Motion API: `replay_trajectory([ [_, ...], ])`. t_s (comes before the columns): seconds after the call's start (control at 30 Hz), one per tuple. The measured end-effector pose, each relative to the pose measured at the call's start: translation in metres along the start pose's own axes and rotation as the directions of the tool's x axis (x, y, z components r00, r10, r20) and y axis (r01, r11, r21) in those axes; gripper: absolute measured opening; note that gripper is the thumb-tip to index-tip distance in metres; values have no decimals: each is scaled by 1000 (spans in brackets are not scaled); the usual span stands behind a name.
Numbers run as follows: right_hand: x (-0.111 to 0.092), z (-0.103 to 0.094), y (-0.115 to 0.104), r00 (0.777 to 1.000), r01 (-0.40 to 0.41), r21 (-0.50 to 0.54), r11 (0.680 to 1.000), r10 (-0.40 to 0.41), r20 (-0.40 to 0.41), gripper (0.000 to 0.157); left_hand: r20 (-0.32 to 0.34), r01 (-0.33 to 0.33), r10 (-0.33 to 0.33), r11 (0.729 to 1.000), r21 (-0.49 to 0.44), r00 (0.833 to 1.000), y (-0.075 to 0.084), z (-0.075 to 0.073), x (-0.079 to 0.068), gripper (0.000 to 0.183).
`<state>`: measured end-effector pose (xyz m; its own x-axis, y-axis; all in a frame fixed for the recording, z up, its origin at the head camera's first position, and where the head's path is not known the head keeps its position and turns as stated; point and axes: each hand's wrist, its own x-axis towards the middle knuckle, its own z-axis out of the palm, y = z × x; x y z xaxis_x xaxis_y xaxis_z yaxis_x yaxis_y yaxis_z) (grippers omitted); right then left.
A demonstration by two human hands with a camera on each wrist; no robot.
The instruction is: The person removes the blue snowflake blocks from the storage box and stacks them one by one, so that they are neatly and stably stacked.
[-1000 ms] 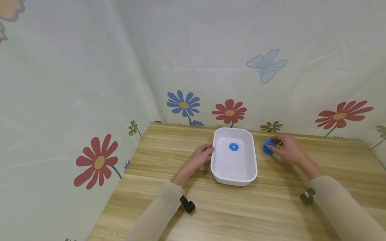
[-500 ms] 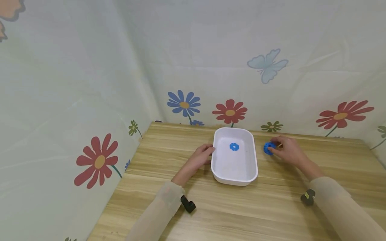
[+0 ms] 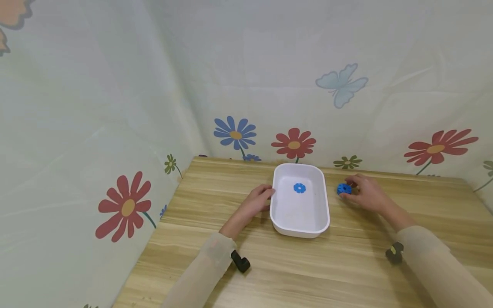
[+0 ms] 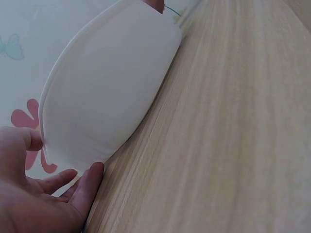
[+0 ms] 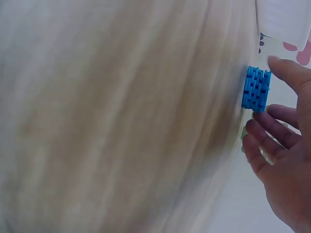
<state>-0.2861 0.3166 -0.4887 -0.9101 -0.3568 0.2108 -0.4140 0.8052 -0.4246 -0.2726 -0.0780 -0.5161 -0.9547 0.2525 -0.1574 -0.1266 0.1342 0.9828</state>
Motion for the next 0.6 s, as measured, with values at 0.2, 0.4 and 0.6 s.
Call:
replay_trajectory([
  [0.2,2,0,-2,999,16,-17,1000,-16,37,59,-4,5,-5,1000,11,1000,1,1,-2,53],
  [0.4,4,1,1,999,21,-1,1000,-21,39,55,5,9,-9,1000,0,1000,-1,0,-1,52],
  [0.6,7,2,6,999,19,6,1000,-19,40,51,5,4,-4,1000,2,1000,1,-1,-1,51],
])
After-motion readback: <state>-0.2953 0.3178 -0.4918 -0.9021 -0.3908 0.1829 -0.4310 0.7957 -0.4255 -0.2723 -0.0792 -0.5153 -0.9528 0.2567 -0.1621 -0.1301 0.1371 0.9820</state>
